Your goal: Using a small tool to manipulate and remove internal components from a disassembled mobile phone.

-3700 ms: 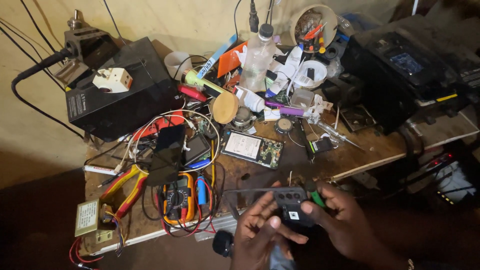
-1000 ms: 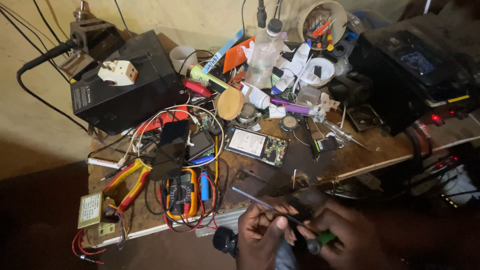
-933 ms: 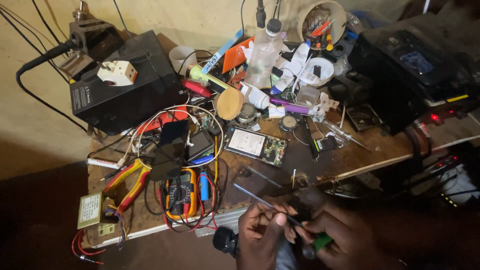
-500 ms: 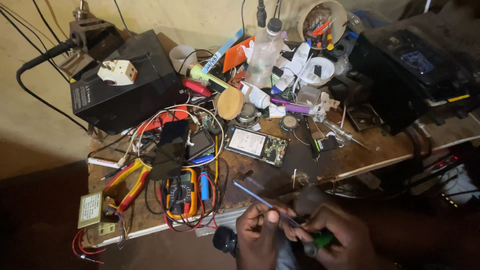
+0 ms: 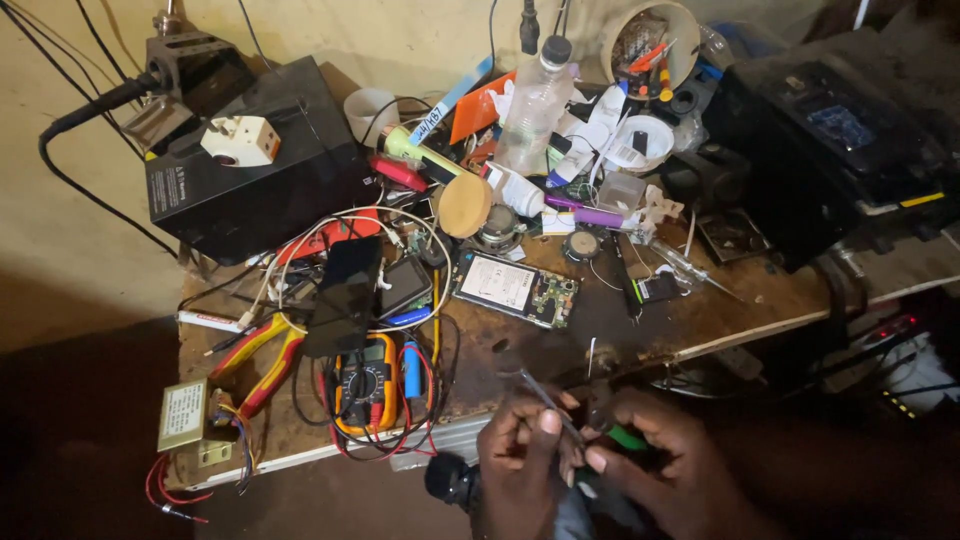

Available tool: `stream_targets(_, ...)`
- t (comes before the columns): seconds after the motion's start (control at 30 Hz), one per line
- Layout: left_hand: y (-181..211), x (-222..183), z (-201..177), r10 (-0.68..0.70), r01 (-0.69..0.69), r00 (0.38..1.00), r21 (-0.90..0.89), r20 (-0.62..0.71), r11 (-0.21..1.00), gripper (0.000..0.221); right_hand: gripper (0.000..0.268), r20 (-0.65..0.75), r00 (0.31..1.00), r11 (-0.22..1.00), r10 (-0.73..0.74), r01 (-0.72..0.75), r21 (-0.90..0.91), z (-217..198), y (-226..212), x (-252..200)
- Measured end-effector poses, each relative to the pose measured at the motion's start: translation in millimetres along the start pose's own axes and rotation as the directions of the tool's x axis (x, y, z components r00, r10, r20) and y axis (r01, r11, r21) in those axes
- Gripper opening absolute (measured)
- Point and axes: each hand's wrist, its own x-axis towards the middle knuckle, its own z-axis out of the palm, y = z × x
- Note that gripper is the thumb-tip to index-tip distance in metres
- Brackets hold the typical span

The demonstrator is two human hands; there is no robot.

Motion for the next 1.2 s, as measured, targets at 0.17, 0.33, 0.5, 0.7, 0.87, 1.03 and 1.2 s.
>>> stream_targets(0.17,-10,-2,6,0.024,-0.027,0.998,-0.036,-0.059,0.999,0.027,0.01,0.088,0.984,0.984,-0.157,0.149,0.094,4,-27,10)
stream_targets(0.33,-18,-1,4,0.018,-0.022,0.995,-0.042,-0.101,0.999,0.028,0.018,0.035,0.98,0.98,-0.197,0.198,-0.02,4,-20,13)
stream_targets(0.5,-15,0,-2,-0.249,0.245,0.966,-0.053,-0.076,0.968,0.023,0.012,-0.047,0.993,0.994,-0.107,0.108,0.021,3,-13,12)
stream_targets(0.7,-16,0,0,-0.002,0.002,1.0,-0.006,0.01,1.0,0.019,0.01,-0.043,0.986,0.987,-0.159,0.16,0.019,5,-18,12)
stream_targets(0.87,-15,-1,-1,-0.051,0.06,0.991,0.073,-0.12,0.996,0.015,0.013,-0.03,0.967,0.956,-0.254,0.246,-0.156,6,-11,14)
stream_targets(1.03,-9,6,-16,0.06,-0.024,0.986,0.227,-0.155,0.974,0.017,0.008,-0.054,0.948,0.903,-0.312,0.279,-0.326,30,-3,26)
stream_targets(1.2,-9,6,-30,0.086,-0.04,0.98,0.247,-0.177,0.968,0.022,0.011,-0.074,0.953,0.926,-0.295,0.266,-0.267,49,-10,27)
